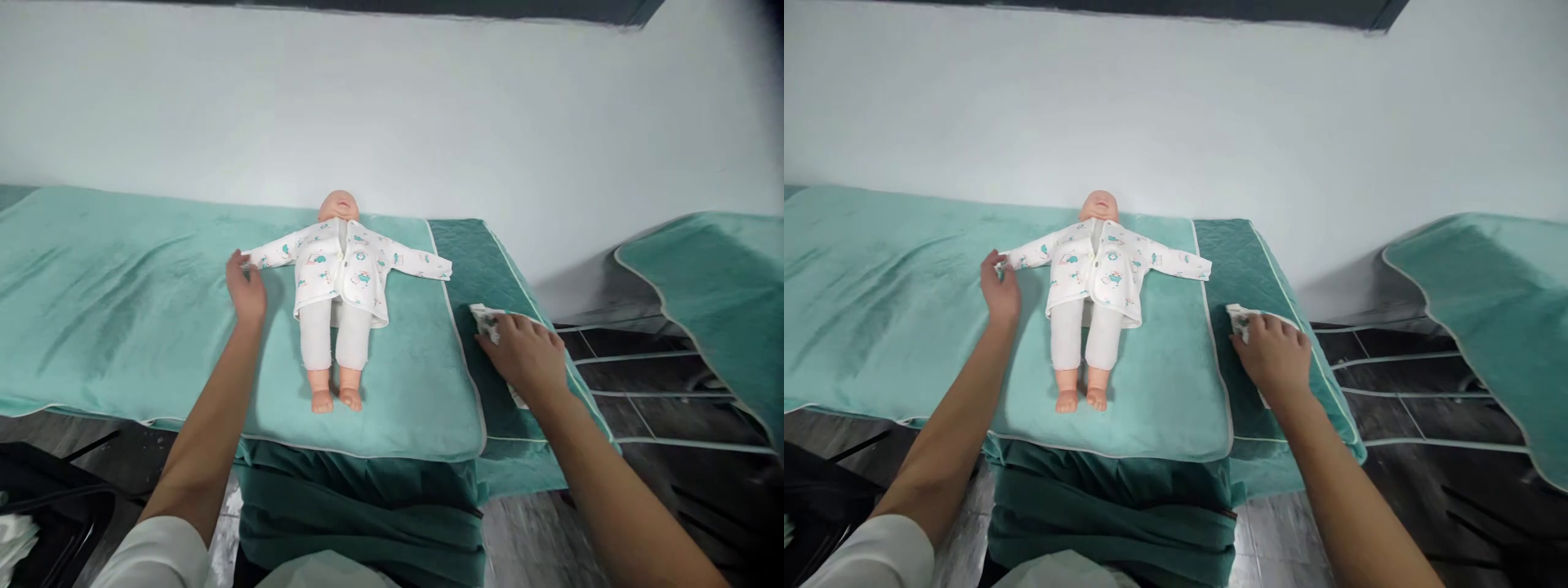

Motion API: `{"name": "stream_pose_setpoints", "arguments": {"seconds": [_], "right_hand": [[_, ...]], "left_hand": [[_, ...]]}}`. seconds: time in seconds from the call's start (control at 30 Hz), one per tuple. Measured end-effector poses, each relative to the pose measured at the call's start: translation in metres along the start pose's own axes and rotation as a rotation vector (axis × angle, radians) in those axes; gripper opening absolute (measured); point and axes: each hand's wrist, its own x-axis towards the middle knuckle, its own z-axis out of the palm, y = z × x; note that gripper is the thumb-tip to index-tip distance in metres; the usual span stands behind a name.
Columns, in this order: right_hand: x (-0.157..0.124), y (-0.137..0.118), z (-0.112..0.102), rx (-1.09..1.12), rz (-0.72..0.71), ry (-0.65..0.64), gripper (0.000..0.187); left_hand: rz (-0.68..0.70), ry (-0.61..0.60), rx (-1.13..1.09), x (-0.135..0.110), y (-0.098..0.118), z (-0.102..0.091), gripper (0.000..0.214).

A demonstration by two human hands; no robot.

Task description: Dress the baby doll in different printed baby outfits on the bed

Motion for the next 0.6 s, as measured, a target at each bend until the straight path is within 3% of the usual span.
{"name": "stream_pose_setpoints", "arguments": {"seconds": [0.1,0.27,0.4,0.47,0.6], "right_hand": [[0.012,0.013,-0.004,-0.081,0.076,-0.152,0.038],[0.022,-0.01,-0.024,-0.019,-0.008,-0.099,0.026],[0.013,-0.063,-0.024,0.262,-0.253,0.141,0.037],[0.004,-0.098,-0.016,0.457,-0.425,0.179,0.048],[-0.007,-0.168,0.002,0.662,-0.444,0.28,0.047]], "left_hand": [[0.108,-0.187,0.034,-0.03,0.008,-0.019,0.019],[0.2,-0.463,-0.078,-0.071,0.032,-0.038,0.027],[0.236,-0.524,-0.114,-0.088,0.054,-0.027,0.034],[0.249,-0.529,-0.082,-0.093,0.063,-0.015,0.043],[0.216,-0.472,0.029,-0.095,0.074,0.006,0.052]]}}
